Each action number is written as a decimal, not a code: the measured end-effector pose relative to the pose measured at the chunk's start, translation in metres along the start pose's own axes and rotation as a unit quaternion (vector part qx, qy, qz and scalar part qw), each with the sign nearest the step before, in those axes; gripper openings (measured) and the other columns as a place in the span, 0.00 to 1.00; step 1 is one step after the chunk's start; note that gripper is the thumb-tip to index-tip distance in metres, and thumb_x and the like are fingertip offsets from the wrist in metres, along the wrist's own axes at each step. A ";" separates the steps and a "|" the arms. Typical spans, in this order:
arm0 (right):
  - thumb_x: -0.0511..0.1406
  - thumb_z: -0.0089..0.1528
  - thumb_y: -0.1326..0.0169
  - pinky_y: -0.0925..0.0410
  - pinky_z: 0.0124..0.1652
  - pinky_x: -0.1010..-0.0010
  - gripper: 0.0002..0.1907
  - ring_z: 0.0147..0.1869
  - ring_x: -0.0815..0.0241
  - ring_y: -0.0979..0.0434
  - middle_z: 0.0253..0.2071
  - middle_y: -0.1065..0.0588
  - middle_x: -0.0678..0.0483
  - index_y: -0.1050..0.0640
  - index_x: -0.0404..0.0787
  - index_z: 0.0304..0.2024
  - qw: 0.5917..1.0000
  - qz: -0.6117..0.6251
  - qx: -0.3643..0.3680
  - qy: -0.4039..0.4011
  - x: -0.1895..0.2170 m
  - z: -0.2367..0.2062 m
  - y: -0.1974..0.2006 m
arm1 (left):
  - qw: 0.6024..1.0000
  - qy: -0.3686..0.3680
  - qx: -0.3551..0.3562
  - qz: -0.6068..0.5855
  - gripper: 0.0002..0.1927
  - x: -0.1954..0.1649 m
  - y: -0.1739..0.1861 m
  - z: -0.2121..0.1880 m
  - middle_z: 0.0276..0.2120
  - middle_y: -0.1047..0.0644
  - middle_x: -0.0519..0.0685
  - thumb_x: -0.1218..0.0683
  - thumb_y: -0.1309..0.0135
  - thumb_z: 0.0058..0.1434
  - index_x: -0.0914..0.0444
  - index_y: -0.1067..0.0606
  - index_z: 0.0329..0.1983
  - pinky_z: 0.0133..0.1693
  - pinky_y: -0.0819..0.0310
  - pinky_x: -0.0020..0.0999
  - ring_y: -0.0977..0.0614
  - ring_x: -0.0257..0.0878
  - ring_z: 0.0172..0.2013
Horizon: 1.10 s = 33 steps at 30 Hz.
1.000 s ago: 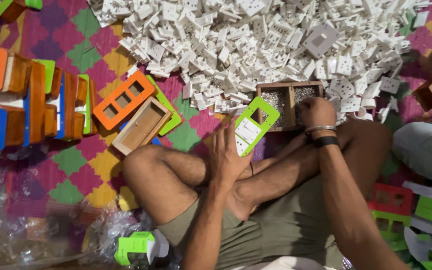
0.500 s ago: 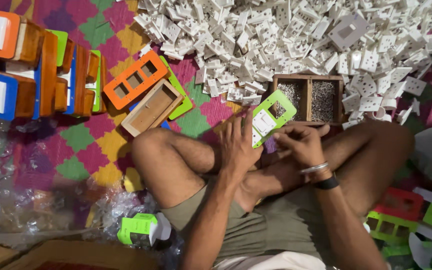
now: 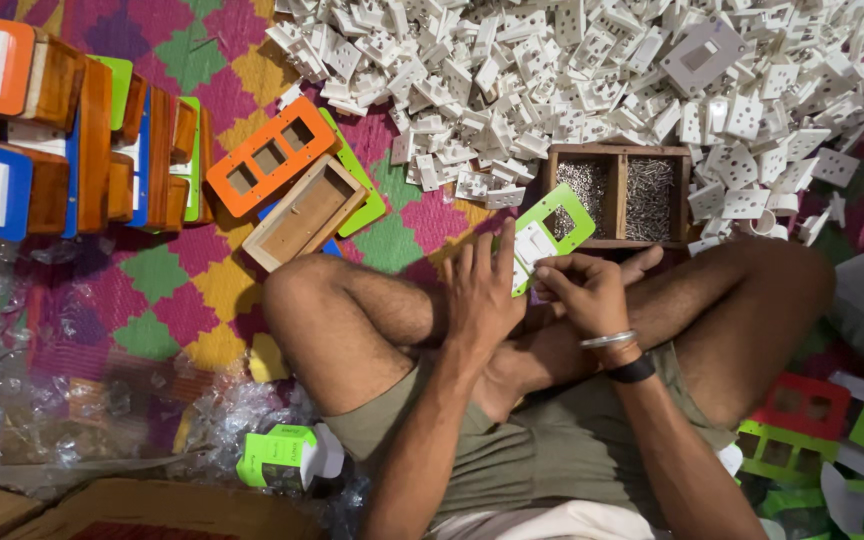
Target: The person sits on the floor and assembles electrical outlet plates by inserting white plastic inserts into colored frames and securing them with screws. The person handles orange and green frames, using a small screwdriver to fasten the components together.
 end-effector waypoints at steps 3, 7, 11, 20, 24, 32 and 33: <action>0.32 0.62 0.36 0.29 0.32 0.78 0.09 0.32 0.68 0.22 0.32 0.19 0.52 0.18 0.30 0.41 0.999 -0.021 -0.037 0.009 0.001 0.002 -0.001 | 1.000 -0.004 -0.003 -0.008 0.47 0.000 0.000 -0.001 0.54 0.27 0.56 0.59 0.36 0.46 0.61 0.37 0.73 0.51 0.35 0.56 0.25 0.53 0.53; 0.31 0.60 0.34 0.31 0.29 0.79 0.08 0.29 0.70 0.25 0.30 0.21 0.56 0.21 0.34 0.35 0.994 0.060 -0.088 -0.039 -0.003 0.004 -0.001 | 0.995 -0.002 -0.052 -0.080 0.47 -0.003 0.006 -0.001 0.56 0.27 0.59 0.58 0.35 0.48 0.62 0.38 0.74 0.55 0.31 0.56 0.25 0.57 0.52; 0.33 0.58 0.35 0.32 0.27 0.81 0.08 0.27 0.72 0.24 0.28 0.22 0.59 0.24 0.41 0.33 0.984 0.145 -0.086 -0.063 -0.008 0.003 -0.003 | 0.993 0.004 -0.090 -0.078 0.48 -0.006 0.010 0.001 0.57 0.28 0.61 0.56 0.32 0.44 0.61 0.36 0.71 0.57 0.34 0.60 0.25 0.61 0.53; 0.35 0.60 0.35 0.39 0.25 0.81 0.09 0.25 0.72 0.29 0.26 0.23 0.58 0.21 0.37 0.30 0.993 0.093 -0.069 -0.022 -0.022 0.004 -0.008 | 0.997 0.031 -0.044 -0.052 0.49 -0.003 0.001 -0.001 0.58 0.28 0.61 0.55 0.31 0.42 0.61 0.36 0.71 0.57 0.34 0.60 0.26 0.62 0.56; 0.36 0.61 0.35 0.35 0.25 0.81 0.10 0.26 0.72 0.26 0.27 0.22 0.57 0.20 0.36 0.32 0.999 0.033 -0.027 -0.023 -0.015 0.003 -0.007 | 0.996 0.022 -0.064 -0.062 0.51 0.001 0.007 0.002 0.54 0.27 0.61 0.53 0.30 0.40 0.63 0.36 0.70 0.55 0.34 0.58 0.25 0.60 0.55; 0.32 0.58 0.40 0.27 0.37 0.55 0.09 0.37 0.42 0.19 0.36 0.20 0.44 0.20 0.38 0.41 0.828 -0.485 -0.173 0.223 0.044 0.088 0.109 | 0.996 0.046 -0.066 -0.050 0.47 0.011 0.017 0.009 0.52 0.26 0.60 0.51 0.29 0.42 0.65 0.33 0.67 0.53 0.32 0.55 0.25 0.58 0.50; 0.32 0.55 0.40 0.27 0.37 0.54 0.12 0.38 0.40 0.20 0.36 0.21 0.43 0.20 0.38 0.41 0.827 -0.490 -0.131 0.243 0.041 0.099 0.111 | 0.995 0.038 -0.068 -0.055 0.47 0.010 0.016 0.009 0.52 0.26 0.60 0.51 0.29 0.42 0.65 0.33 0.66 0.53 0.33 0.55 0.25 0.58 0.51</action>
Point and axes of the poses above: each hand's wrist, its own z-axis towards the middle knuckle, its own y-axis out of the back of the hand, x = y × z, the point moved 4 cm from there along z, towards the middle knuckle
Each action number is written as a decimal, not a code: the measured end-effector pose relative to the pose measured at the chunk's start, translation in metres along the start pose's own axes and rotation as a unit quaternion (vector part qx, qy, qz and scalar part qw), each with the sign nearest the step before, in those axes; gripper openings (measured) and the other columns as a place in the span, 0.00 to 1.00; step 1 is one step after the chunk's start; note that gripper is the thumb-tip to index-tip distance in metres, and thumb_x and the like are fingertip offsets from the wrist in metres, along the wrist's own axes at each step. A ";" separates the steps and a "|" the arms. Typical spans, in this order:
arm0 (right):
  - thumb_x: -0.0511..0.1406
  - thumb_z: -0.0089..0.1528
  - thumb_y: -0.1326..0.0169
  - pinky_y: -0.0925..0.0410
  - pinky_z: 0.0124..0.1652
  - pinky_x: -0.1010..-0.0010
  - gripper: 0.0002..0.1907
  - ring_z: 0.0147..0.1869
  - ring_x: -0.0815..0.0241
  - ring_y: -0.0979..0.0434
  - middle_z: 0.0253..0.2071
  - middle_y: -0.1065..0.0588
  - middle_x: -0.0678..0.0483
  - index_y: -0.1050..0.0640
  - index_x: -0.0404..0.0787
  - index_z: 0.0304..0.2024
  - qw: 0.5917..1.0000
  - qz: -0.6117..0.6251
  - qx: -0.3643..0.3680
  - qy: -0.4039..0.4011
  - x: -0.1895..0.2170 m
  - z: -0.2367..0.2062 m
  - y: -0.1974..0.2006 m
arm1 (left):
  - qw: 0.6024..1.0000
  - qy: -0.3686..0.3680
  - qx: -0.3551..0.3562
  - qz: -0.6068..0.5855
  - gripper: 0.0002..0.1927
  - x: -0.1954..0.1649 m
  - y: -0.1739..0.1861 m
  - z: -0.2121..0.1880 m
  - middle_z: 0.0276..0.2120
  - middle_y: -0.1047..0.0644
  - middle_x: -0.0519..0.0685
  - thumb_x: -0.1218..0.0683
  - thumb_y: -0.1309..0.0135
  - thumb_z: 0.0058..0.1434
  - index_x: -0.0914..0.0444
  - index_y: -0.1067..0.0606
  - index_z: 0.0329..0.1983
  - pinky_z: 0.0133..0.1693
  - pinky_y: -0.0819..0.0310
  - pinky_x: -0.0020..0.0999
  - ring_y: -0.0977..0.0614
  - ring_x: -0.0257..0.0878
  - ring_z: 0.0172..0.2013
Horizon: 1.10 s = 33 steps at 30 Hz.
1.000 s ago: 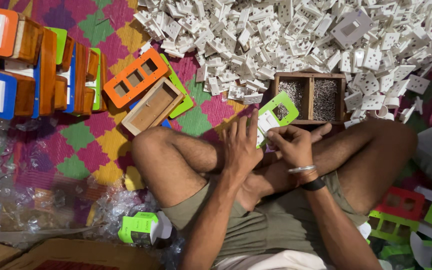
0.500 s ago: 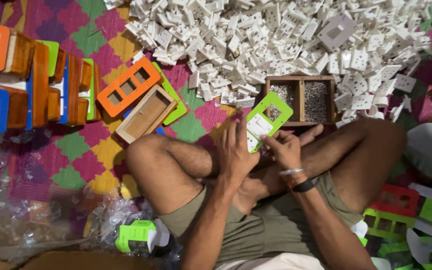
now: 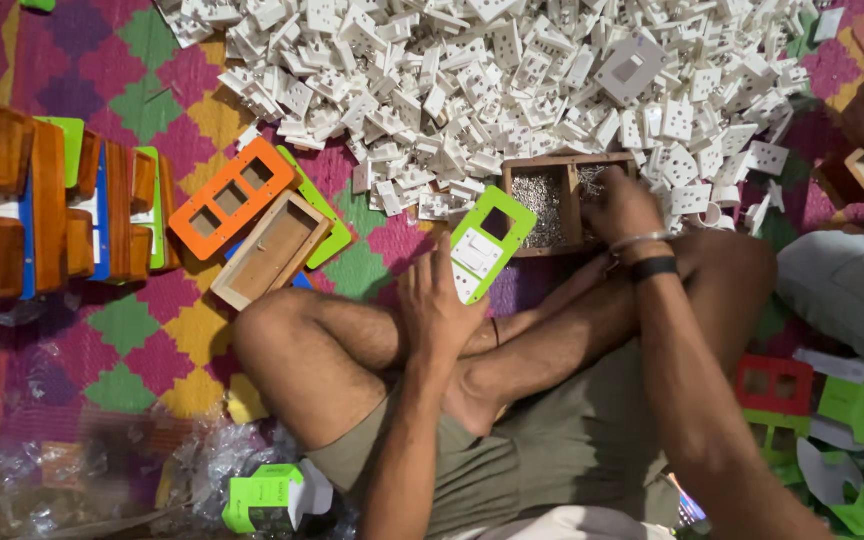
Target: The person sits on the floor and assembles electrical outlet plates by inserting white plastic inserts into colored frames and securing them with screws. The person handles orange and green frames, using a small screwdriver to fasten the components together.
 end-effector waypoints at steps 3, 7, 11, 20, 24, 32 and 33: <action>0.35 0.59 0.40 0.28 0.40 0.51 0.08 0.41 0.37 0.21 0.39 0.21 0.42 0.20 0.39 0.40 0.999 -0.012 0.033 0.012 -0.012 0.005 -0.017 | 0.999 -0.036 -0.019 -0.016 0.45 -0.004 -0.005 0.003 0.53 0.26 0.60 0.51 0.30 0.44 0.66 0.33 0.66 0.58 0.34 0.56 0.25 0.58 0.54; 0.39 0.64 0.41 0.28 0.45 0.51 0.08 0.43 0.37 0.21 0.38 0.21 0.41 0.16 0.43 0.41 0.988 -0.035 0.085 -0.128 -0.027 -0.007 -0.027 | 0.999 -0.027 0.008 -0.022 0.45 -0.003 -0.013 -0.003 0.53 0.26 0.60 0.50 0.30 0.46 0.66 0.33 0.67 0.61 0.37 0.57 0.25 0.58 0.55; 0.36 0.63 0.42 0.28 0.43 0.50 0.09 0.41 0.36 0.21 0.37 0.21 0.39 0.15 0.43 0.44 0.997 -0.029 0.002 -0.070 -0.024 -0.012 -0.013 | 0.999 -0.027 0.012 -0.032 0.46 0.001 -0.014 -0.005 0.54 0.27 0.63 0.49 0.30 0.45 0.66 0.34 0.67 0.60 0.36 0.56 0.26 0.58 0.56; 0.33 0.71 0.47 0.29 0.39 0.71 0.17 0.38 0.62 0.24 0.35 0.25 0.54 0.23 0.31 0.60 0.676 0.674 0.040 -0.295 -0.035 -0.024 -0.019 | 1.000 -0.018 0.014 -0.018 0.46 0.001 -0.011 -0.004 0.53 0.27 0.61 0.49 0.30 0.44 0.65 0.34 0.67 0.60 0.36 0.58 0.26 0.59 0.55; 0.32 0.73 0.50 0.25 0.48 0.68 0.18 0.45 0.58 0.20 0.41 0.22 0.50 0.29 0.28 0.63 0.559 0.758 0.042 -0.334 -0.034 -0.023 -0.018 | 0.999 -0.019 0.011 -0.023 0.46 0.002 -0.013 -0.005 0.54 0.27 0.62 0.49 0.31 0.45 0.65 0.34 0.67 0.60 0.36 0.57 0.27 0.59 0.56; 0.29 0.69 0.57 0.26 0.58 0.62 0.18 0.57 0.49 0.20 0.53 0.23 0.41 0.32 0.29 0.62 0.628 0.698 0.104 -0.328 0.019 -0.042 0.003 | 0.999 -0.008 0.036 -0.008 0.47 0.005 -0.018 -0.005 0.54 0.27 0.62 0.48 0.30 0.46 0.64 0.35 0.68 0.58 0.35 0.57 0.27 0.59 0.56; 0.28 0.70 0.56 0.26 0.57 0.62 0.18 0.56 0.50 0.20 0.53 0.23 0.41 0.33 0.28 0.62 0.637 0.693 0.118 -0.316 0.027 -0.050 0.003 | 0.999 -0.016 0.034 0.000 0.47 0.005 -0.019 -0.006 0.53 0.27 0.61 0.48 0.30 0.45 0.64 0.35 0.68 0.58 0.35 0.58 0.27 0.58 0.56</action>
Point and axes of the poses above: each hand's wrist, its own z-axis towards the middle knuckle, its own y-axis out of the back of the hand, x = y × z, the point moved 4 cm from there along z, towards the middle knuckle
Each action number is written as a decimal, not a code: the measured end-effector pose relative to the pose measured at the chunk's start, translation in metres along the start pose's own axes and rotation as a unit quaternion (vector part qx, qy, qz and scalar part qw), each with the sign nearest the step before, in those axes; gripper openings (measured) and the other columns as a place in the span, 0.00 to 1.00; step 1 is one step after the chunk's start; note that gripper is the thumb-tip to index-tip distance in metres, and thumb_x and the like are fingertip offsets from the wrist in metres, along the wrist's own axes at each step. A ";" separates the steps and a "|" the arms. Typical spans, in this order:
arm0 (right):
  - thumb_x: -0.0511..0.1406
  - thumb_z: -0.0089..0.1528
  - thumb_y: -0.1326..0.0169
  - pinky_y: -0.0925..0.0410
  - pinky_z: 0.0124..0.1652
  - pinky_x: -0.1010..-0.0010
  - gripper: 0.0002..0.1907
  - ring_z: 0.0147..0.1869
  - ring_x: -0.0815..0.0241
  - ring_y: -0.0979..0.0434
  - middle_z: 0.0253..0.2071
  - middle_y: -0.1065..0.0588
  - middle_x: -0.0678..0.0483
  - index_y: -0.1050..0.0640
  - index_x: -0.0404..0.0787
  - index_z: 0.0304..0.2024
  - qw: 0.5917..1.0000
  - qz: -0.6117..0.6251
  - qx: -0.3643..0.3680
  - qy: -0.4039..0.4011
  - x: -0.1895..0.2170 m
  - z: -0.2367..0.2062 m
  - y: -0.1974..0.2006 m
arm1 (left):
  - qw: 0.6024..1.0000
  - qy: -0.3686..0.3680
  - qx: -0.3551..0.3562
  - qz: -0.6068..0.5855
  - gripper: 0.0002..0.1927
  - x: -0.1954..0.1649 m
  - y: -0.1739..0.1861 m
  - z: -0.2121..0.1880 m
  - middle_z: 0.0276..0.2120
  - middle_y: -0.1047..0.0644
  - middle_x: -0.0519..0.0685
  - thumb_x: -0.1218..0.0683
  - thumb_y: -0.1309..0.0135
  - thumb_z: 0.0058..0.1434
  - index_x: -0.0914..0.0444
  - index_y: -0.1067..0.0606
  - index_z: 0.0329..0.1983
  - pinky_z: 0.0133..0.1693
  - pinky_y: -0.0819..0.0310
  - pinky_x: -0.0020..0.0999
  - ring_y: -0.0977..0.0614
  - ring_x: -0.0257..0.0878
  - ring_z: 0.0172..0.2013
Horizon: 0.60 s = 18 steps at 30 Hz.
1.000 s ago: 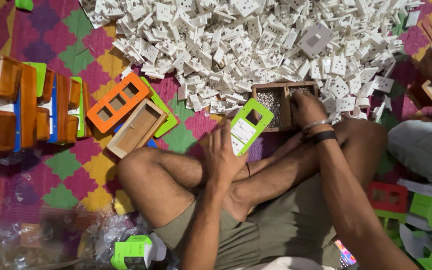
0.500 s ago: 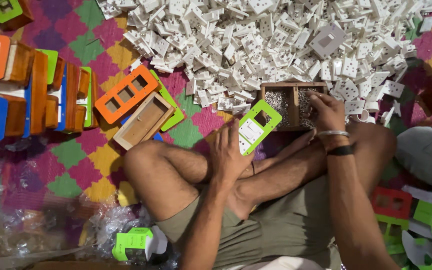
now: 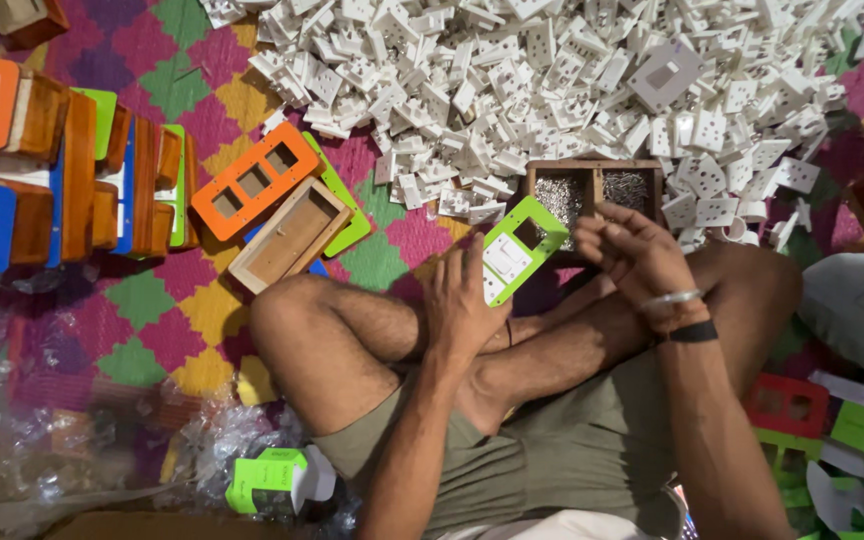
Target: The person sits on the floor and assembles electrical outlet plates by inserting white plastic inserts into colored frames and securing them with screws. The person handles orange and green frames, using a small screwdriver to fasten the components together.
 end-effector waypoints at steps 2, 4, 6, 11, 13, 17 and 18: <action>0.27 0.70 0.53 0.25 0.55 0.62 0.17 0.54 0.50 0.19 0.51 0.22 0.40 0.33 0.26 0.60 0.998 -0.064 0.008 0.008 -0.011 -0.011 -0.006 | 1.000 -0.004 0.006 0.011 0.48 0.001 -0.001 -0.002 0.53 0.27 0.59 0.49 0.30 0.45 0.63 0.35 0.69 0.57 0.35 0.59 0.27 0.58 0.57; 0.27 0.69 0.50 0.24 0.52 0.63 0.16 0.51 0.52 0.16 0.49 0.20 0.40 0.31 0.23 0.57 0.987 -0.162 -0.002 0.023 -0.021 -0.015 -0.012 | 1.000 0.005 0.020 0.015 0.47 0.002 -0.003 -0.003 0.55 0.28 0.59 0.50 0.30 0.46 0.62 0.35 0.70 0.54 0.34 0.59 0.27 0.58 0.57; 0.27 0.68 0.46 0.23 0.51 0.65 0.14 0.50 0.56 0.16 0.48 0.18 0.43 0.24 0.24 0.55 0.963 -0.252 0.053 0.079 -0.025 -0.021 -0.022 | 0.999 -0.003 0.026 0.025 0.48 0.001 -0.003 -0.004 0.55 0.28 0.58 0.50 0.30 0.45 0.61 0.36 0.71 0.56 0.35 0.60 0.27 0.57 0.56; 0.31 0.66 0.43 0.23 0.43 0.69 0.13 0.42 0.61 0.17 0.41 0.17 0.47 0.19 0.31 0.52 0.927 -0.367 0.036 0.069 -0.033 -0.026 -0.040 | 0.998 -0.001 0.059 0.020 0.53 -0.003 -0.004 -0.004 0.55 0.29 0.57 0.51 0.29 0.42 0.62 0.38 0.72 0.55 0.38 0.62 0.29 0.55 0.56; 0.31 0.65 0.44 0.24 0.43 0.72 0.14 0.43 0.63 0.17 0.43 0.18 0.49 0.21 0.33 0.53 0.923 -0.376 0.063 0.055 -0.033 -0.026 -0.048 | 0.998 -0.008 0.065 0.027 0.53 -0.005 -0.004 -0.005 0.55 0.30 0.56 0.51 0.29 0.44 0.61 0.39 0.73 0.55 0.38 0.60 0.29 0.54 0.56; 0.31 0.66 0.44 0.24 0.43 0.72 0.12 0.43 0.63 0.18 0.42 0.17 0.49 0.19 0.31 0.50 0.927 -0.347 0.142 0.013 -0.034 -0.035 -0.059 | 0.998 -0.032 0.048 0.032 0.53 -0.007 -0.003 -0.007 0.55 0.29 0.56 0.56 0.32 0.38 0.61 0.39 0.72 0.58 0.40 0.60 0.29 0.53 0.56; 0.30 0.66 0.44 0.25 0.45 0.72 0.12 0.45 0.63 0.18 0.43 0.17 0.49 0.19 0.30 0.50 0.922 -0.352 0.156 0.036 -0.033 -0.040 -0.062 | 0.998 -0.032 0.048 0.034 0.53 -0.007 -0.003 -0.007 0.55 0.29 0.55 0.57 0.33 0.39 0.61 0.38 0.72 0.58 0.40 0.59 0.28 0.53 0.56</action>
Point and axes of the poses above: each hand's wrist, its own z-axis towards the middle knuckle, its own y-axis out of the back of the hand, x = y × z, the point moved 4 cm from there along z, towards the middle knuckle
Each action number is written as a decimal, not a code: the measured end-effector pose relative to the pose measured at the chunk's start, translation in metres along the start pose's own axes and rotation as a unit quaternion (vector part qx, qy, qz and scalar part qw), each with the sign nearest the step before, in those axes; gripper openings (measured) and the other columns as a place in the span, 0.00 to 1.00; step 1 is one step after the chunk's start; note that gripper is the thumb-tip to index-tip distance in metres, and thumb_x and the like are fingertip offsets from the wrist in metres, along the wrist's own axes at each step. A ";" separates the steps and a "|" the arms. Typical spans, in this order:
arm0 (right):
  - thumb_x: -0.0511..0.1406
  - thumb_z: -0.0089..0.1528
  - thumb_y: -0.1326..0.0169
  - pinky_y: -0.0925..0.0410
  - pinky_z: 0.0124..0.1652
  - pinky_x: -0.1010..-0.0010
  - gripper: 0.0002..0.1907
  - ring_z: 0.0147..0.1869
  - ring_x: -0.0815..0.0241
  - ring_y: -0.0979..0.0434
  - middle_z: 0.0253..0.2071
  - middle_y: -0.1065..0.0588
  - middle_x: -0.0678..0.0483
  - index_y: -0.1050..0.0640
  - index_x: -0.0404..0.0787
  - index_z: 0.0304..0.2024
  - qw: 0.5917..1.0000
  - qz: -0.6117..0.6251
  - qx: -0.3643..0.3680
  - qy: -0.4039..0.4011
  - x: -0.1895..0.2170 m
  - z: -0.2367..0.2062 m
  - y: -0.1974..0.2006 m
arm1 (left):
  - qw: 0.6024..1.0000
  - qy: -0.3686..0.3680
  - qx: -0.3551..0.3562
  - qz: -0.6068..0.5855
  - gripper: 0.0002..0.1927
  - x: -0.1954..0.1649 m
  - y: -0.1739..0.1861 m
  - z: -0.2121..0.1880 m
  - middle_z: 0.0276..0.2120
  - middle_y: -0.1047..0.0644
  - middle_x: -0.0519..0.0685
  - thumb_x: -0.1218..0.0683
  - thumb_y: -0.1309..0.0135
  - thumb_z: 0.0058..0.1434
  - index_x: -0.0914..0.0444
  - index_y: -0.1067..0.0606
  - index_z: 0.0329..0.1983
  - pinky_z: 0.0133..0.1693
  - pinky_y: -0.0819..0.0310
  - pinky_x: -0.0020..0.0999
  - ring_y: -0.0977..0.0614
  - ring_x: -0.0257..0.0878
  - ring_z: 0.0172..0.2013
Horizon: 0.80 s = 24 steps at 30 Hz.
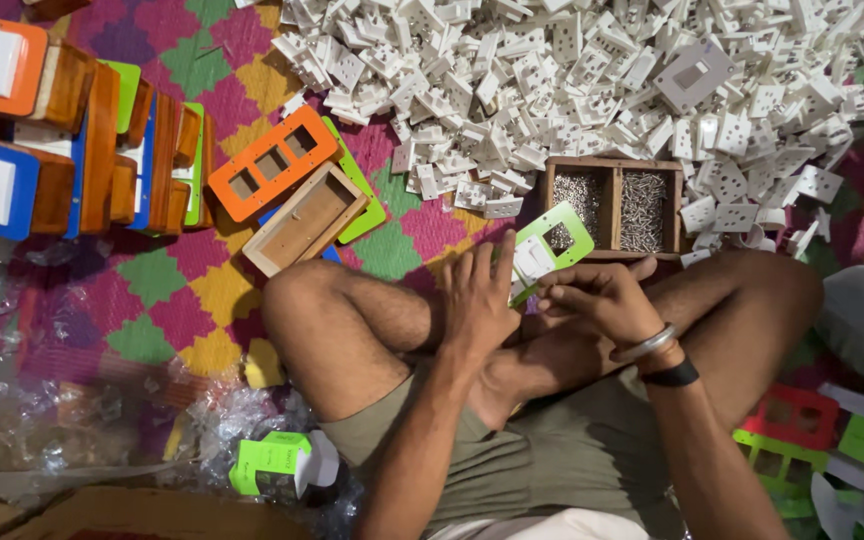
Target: The person sits on the floor and assembles electrical outlet plates by inserting white plastic inserts into colored frames and securing them with screws. The person handles orange and green frames, using a small screwdriver to fasten the components together.
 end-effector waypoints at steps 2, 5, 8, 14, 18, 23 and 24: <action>0.29 0.66 0.43 0.25 0.48 0.72 0.11 0.48 0.63 0.18 0.44 0.18 0.49 0.19 0.30 0.50 0.997 -0.035 -0.018 0.071 0.008 -0.005 -0.002 | 1.000 -0.012 -0.006 -0.002 0.52 -0.001 0.000 -0.001 0.55 0.29 0.56 0.59 0.35 0.41 0.61 0.39 0.73 0.59 0.40 0.59 0.28 0.53 0.55; 0.28 0.65 0.43 0.25 0.46 0.72 0.11 0.46 0.63 0.18 0.43 0.19 0.49 0.21 0.30 0.50 0.984 -0.094 -0.088 0.121 0.019 -0.005 -0.001 | 0.999 -0.042 -0.018 -0.005 0.52 -0.004 0.001 0.000 0.56 0.29 0.57 0.60 0.36 0.42 0.61 0.39 0.74 0.59 0.40 0.59 0.28 0.53 0.55; 0.29 0.63 0.42 0.24 0.38 0.74 0.13 0.38 0.64 0.17 0.35 0.19 0.51 0.22 0.31 0.50 0.983 -0.104 -0.150 0.023 0.022 0.002 0.011 | 0.998 -0.060 -0.007 -0.009 0.54 -0.007 0.005 0.000 0.56 0.29 0.57 0.59 0.34 0.39 0.60 0.40 0.73 0.59 0.39 0.59 0.27 0.53 0.54; 0.31 0.63 0.40 0.27 0.35 0.77 0.09 0.35 0.69 0.21 0.33 0.19 0.54 0.18 0.30 0.43 0.992 -0.076 -0.103 -0.003 0.027 0.021 0.027 | 0.997 -0.073 0.007 -0.017 0.55 -0.014 0.012 0.001 0.56 0.30 0.57 0.53 0.29 0.41 0.59 0.40 0.74 0.59 0.39 0.61 0.28 0.52 0.54; 0.32 0.63 0.39 0.31 0.33 0.76 0.09 0.34 0.70 0.26 0.31 0.20 0.55 0.17 0.33 0.43 0.985 -0.150 -0.087 0.008 0.020 0.029 0.031 | 0.997 -0.078 0.014 -0.019 0.56 -0.017 0.013 0.001 0.56 0.30 0.56 0.52 0.29 0.40 0.59 0.40 0.74 0.59 0.40 0.61 0.27 0.52 0.54; 0.32 0.61 0.37 0.31 0.39 0.73 0.06 0.39 0.67 0.25 0.37 0.24 0.55 0.18 0.36 0.39 0.969 -0.201 -0.095 0.109 0.022 0.034 0.027 | 0.996 -0.084 -0.003 -0.016 0.54 -0.018 0.015 0.000 0.55 0.30 0.56 0.52 0.29 0.42 0.59 0.40 0.74 0.60 0.40 0.60 0.27 0.52 0.54; 0.32 0.61 0.37 0.31 0.40 0.73 0.06 0.40 0.66 0.25 0.38 0.24 0.56 0.18 0.36 0.40 0.968 -0.198 -0.098 0.122 0.023 0.033 0.025 | 0.996 -0.083 -0.002 -0.017 0.54 -0.018 0.015 0.000 0.55 0.29 0.56 0.52 0.29 0.43 0.59 0.40 0.74 0.60 0.40 0.59 0.27 0.51 0.54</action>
Point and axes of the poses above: each hand's wrist, its own z-axis towards the middle knuckle, its own y-axis out of the back of the hand, x = y × z, the point moved 4 cm from there along z, towards the middle knuckle
